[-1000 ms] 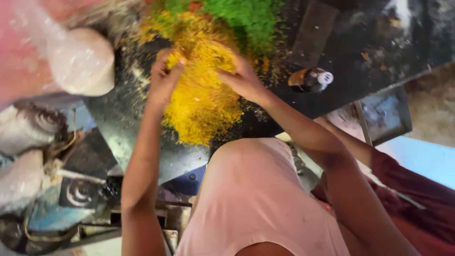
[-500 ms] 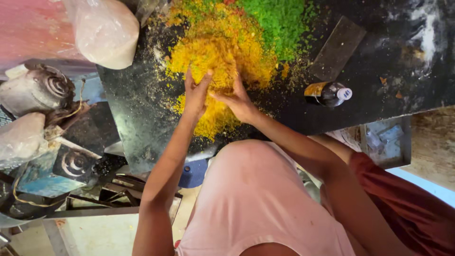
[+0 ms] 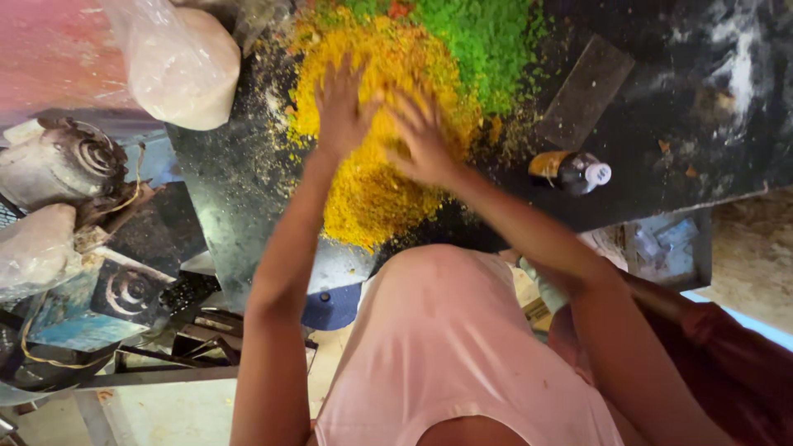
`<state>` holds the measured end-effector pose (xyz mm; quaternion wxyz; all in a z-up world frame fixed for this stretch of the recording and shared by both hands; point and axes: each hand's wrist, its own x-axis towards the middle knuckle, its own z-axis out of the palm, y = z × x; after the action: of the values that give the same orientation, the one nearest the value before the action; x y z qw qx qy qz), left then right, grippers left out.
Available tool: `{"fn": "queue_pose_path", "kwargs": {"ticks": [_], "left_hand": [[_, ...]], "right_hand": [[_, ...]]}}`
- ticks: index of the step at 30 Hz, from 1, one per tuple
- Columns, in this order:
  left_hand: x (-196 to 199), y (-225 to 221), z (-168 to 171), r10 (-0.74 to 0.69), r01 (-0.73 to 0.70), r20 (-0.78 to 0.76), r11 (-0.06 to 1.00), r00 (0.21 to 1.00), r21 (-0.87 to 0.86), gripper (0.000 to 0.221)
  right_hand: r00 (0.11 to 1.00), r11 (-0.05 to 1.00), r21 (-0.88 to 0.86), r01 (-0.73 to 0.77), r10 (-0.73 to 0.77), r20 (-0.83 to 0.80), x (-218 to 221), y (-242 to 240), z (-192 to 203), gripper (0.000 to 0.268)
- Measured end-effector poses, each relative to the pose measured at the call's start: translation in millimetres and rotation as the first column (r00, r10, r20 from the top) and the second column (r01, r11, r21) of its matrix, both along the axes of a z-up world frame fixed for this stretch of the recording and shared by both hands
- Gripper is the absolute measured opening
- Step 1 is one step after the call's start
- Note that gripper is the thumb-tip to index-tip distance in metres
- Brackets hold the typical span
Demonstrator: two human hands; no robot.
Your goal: The person mixes yellow, green, and red food ingredients by hand on a black countertop.
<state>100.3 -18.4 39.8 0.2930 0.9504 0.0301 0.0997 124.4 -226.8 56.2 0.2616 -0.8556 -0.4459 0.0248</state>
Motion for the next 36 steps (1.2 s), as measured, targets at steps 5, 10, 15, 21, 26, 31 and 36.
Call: {"fn": "queue_pose_path", "kwargs": {"ticks": [5, 10, 15, 21, 26, 31, 36], "left_hand": [[-109.3, -21.1, -23.8, -0.101, 0.098, -0.149, 0.995, 0.984, -0.024, 0.069], [-158.3, -25.7, 2.1, -0.107, 0.106, -0.273, 0.994, 0.956, -0.015, 0.099], [-124.8, -25.5, 1.9, -0.111, 0.141, -0.265, 0.985, 0.958, 0.095, 0.117], [-65.5, -6.0, -19.5, -0.053, 0.04, -0.07, 0.984, 0.996, -0.176, 0.097], [-29.4, 43.9, 1.5, -0.088, 0.087, -0.027, 0.996, 0.996, -0.011, 0.101], [-11.0, 35.6, -35.9, 0.11, -0.113, 0.024, 0.982, 0.994, 0.149, 0.09], [-24.1, -22.0, -60.2, 0.238, -0.237, -0.091, 0.708, 0.967, -0.666, 0.068]], "right_hand": [[0.974, 0.981, -0.017, -0.193, 0.19, -0.127, -87.2, -57.4, -34.3, 0.073], [0.967, 0.988, -0.023, -0.153, 0.154, 0.203, -90.7, -55.8, -52.2, 0.059], [0.965, 0.993, 0.043, -0.11, 0.096, 0.246, -34.2, -22.4, -53.2, 0.043], [0.874, 0.971, 0.049, 0.236, -0.19, -0.447, 21.8, -10.8, -29.0, 0.06], [0.941, 0.945, 0.066, 0.321, -0.311, -0.135, 17.6, -26.6, -5.4, 0.094], [0.867, 0.79, 0.361, 0.496, -0.426, -0.259, -49.2, -16.7, -13.5, 0.115], [0.329, 0.355, 0.409, 0.841, 0.264, -0.907, -56.8, 14.2, -15.0, 0.093]]}}
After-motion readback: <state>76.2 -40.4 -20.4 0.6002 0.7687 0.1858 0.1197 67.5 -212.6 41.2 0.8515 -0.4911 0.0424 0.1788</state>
